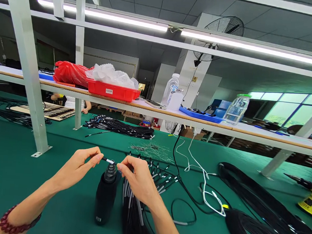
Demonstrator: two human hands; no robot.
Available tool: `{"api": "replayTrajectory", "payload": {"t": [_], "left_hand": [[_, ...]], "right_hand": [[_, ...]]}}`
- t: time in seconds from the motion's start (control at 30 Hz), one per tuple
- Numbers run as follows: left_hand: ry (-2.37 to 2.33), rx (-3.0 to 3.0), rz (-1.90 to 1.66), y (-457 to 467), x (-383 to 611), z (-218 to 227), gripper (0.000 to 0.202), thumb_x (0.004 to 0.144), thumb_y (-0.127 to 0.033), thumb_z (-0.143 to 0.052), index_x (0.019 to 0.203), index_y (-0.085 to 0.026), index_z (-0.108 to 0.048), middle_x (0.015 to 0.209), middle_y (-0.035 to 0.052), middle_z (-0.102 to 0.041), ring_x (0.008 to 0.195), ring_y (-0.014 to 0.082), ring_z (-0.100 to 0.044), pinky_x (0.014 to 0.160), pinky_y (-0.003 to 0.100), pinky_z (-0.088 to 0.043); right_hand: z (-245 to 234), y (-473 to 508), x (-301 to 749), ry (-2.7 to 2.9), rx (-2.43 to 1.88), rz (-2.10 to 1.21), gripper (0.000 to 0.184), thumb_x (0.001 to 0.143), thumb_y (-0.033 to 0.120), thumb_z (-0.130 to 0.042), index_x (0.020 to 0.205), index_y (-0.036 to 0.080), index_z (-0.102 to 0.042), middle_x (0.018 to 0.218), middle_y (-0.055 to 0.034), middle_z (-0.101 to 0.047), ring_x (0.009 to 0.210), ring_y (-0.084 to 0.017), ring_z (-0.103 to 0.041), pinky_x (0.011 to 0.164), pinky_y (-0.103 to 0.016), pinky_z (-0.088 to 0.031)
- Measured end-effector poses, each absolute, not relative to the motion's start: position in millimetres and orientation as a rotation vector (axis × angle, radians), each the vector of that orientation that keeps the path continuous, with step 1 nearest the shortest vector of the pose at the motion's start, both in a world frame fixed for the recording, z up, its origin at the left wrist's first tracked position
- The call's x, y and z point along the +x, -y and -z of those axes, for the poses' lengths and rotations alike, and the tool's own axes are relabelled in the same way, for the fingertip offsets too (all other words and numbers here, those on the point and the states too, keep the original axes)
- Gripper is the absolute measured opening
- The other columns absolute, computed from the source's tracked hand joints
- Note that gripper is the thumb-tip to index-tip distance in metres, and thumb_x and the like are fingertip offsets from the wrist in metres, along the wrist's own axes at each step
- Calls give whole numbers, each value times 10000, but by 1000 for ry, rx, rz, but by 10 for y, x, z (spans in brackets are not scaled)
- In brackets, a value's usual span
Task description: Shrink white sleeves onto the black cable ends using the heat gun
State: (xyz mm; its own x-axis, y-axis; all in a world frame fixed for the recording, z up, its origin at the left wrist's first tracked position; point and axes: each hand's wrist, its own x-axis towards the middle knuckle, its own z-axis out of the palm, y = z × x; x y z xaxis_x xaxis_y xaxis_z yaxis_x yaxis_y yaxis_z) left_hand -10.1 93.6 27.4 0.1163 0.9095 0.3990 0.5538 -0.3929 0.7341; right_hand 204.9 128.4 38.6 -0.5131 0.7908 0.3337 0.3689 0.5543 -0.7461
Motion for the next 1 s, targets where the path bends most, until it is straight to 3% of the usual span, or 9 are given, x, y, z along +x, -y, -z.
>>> {"api": "replayTrajectory", "payload": {"t": [0.17, 0.33, 0.6, 0.8, 0.9, 1.0], "left_hand": [[-1429, 1989, -1197, -956, -97, -251, 490, 999, -518, -288, 618, -212, -312, 597, -48, -329, 577, 135, -291, 561, 282, -231], [-1422, 1976, -1191, -984, -93, -244, 503, 1003, -517, -266, 608, -211, -327, 585, -45, -349, 567, 137, -306, 558, 282, -235], [-1427, 2046, -1184, -970, -84, -247, 293, 992, -421, -343, 836, -227, -497, 760, -21, -526, 707, 172, -468, 659, 273, -341], [-1538, 1872, -1267, -927, -210, -216, 327, 980, -507, -355, 1050, -245, -536, 832, 1, -566, 800, 195, -528, 696, 279, -400], [-1600, 1854, -1180, -868, -390, 56, 337, 962, -537, -387, 976, -243, -552, 891, 14, -597, 859, 201, -551, 734, 280, -422], [-1654, 1868, -877, -701, -607, 620, 275, 920, -487, -468, 898, -237, -582, 849, 7, -639, 830, 205, -586, 763, 294, -450]], "right_hand": [[-383, -1288, 2067, 2137, -952, -858, 339, 954, 397, -488, 737, 177, -627, 638, 0, -584, 591, -131, -499, 562, -234, -379], [-369, -1307, 2062, 2134, -962, -783, 333, 947, 383, -503, 694, 182, -581, 625, 7, -575, 593, -131, -489, 559, -236, -365], [-377, -1311, 2006, 2022, -1012, -703, 239, 861, 327, -574, 668, 190, -546, 662, 0, -588, 627, -142, -487, 581, -254, -369], [-183, -1570, 2194, 1818, -1108, -636, 353, 849, 495, -574, 687, 182, -592, 622, -6, -571, 591, -151, -509, 561, -267, -396], [126, -1827, 2467, 1634, -1266, -573, 450, 823, 574, -539, 939, 155, -660, 903, -101, -701, 849, -236, -638, 751, -342, -497], [519, -1947, 2795, 1502, -1423, -554, 674, 709, 644, -583, 1118, 108, -612, 1237, -236, -623, 1151, -366, -574, 895, -482, -477]]}}
